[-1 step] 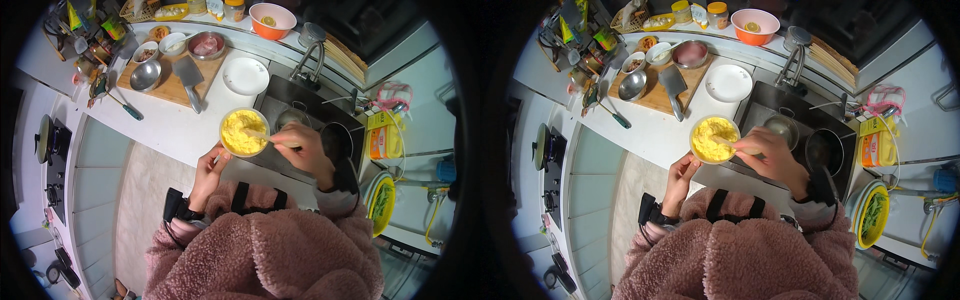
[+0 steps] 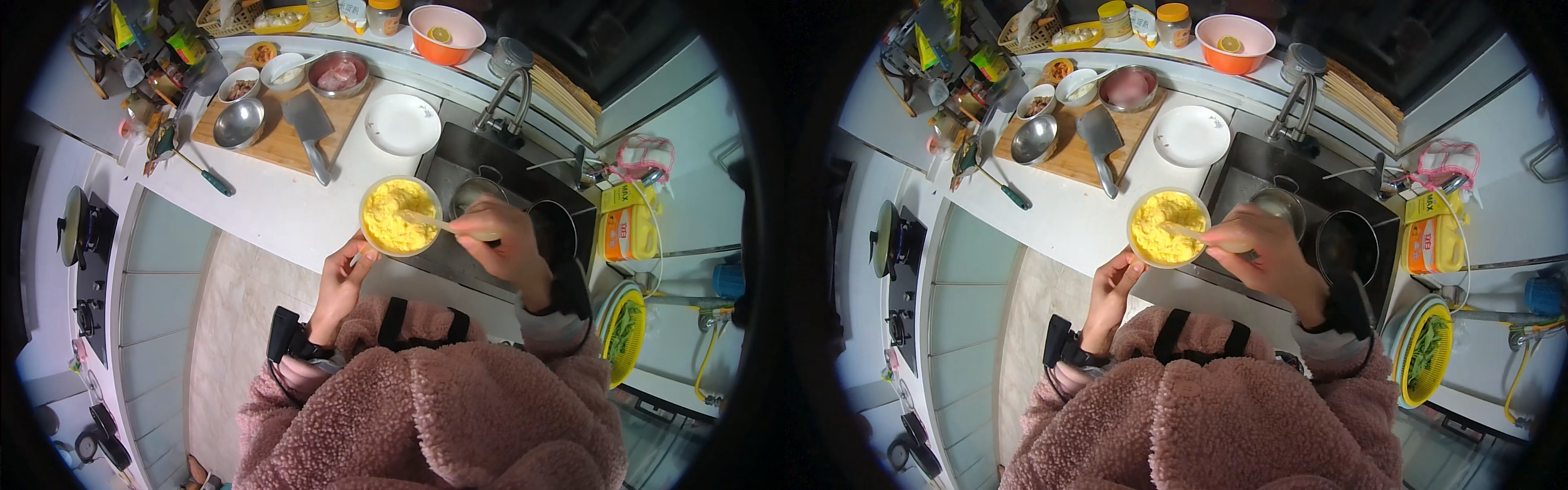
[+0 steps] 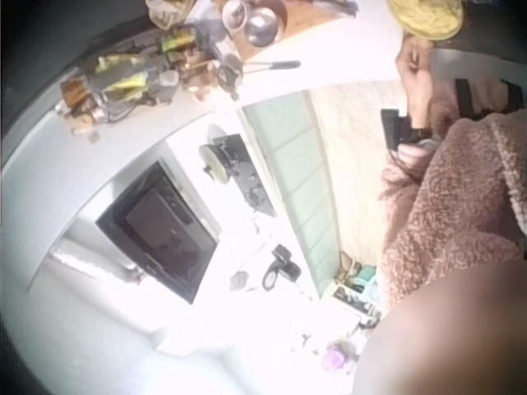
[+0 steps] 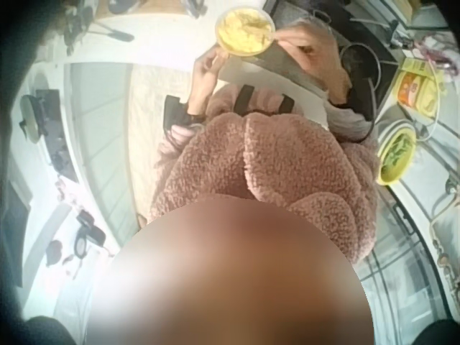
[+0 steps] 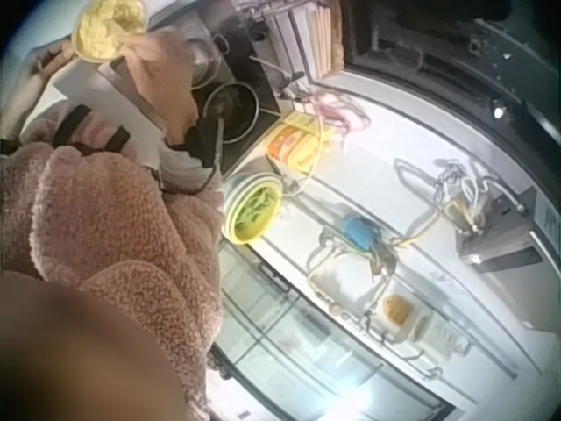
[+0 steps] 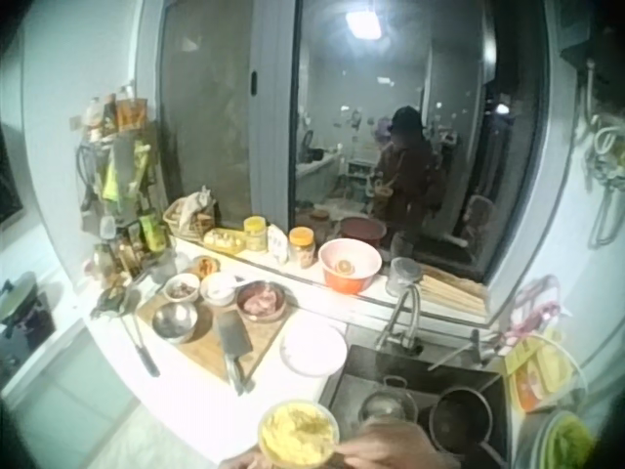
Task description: The person stirs noodles in a pan on a gas stove using chopsticks, adds water from a measuring cup, and pours seasoning from a packet into the pan. The person then covers the pan with a lid and briefly stirs a bowl of beaten eggs.
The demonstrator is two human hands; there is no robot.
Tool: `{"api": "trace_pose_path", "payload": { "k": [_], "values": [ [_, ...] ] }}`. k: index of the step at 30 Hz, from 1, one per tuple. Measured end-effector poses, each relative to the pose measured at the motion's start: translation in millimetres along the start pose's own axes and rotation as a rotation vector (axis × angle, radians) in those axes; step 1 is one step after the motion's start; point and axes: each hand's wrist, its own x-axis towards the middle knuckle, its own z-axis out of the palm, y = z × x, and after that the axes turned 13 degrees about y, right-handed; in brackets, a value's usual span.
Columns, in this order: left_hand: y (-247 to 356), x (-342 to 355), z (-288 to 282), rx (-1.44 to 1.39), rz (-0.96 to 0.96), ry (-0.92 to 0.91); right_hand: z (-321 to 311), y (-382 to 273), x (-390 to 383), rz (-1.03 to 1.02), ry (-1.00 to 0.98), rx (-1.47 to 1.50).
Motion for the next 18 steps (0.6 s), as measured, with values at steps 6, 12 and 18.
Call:
{"api": "trace_pose_path", "payload": {
  "k": [6,12,18],
  "values": [
    [4.4,-0.5,1.2,0.006,0.023,-0.027,0.8,-2.1,17.3,0.083,-0.159,-0.038],
    [4.3,0.6,-3.6,0.015,0.049,-0.028,-16.5,3.8,21.3,0.098,-0.114,0.022],
    [5.4,1.7,-7.9,0.018,0.001,-0.056,-11.1,7.3,24.7,0.112,-0.173,-0.027]
  ]
}}
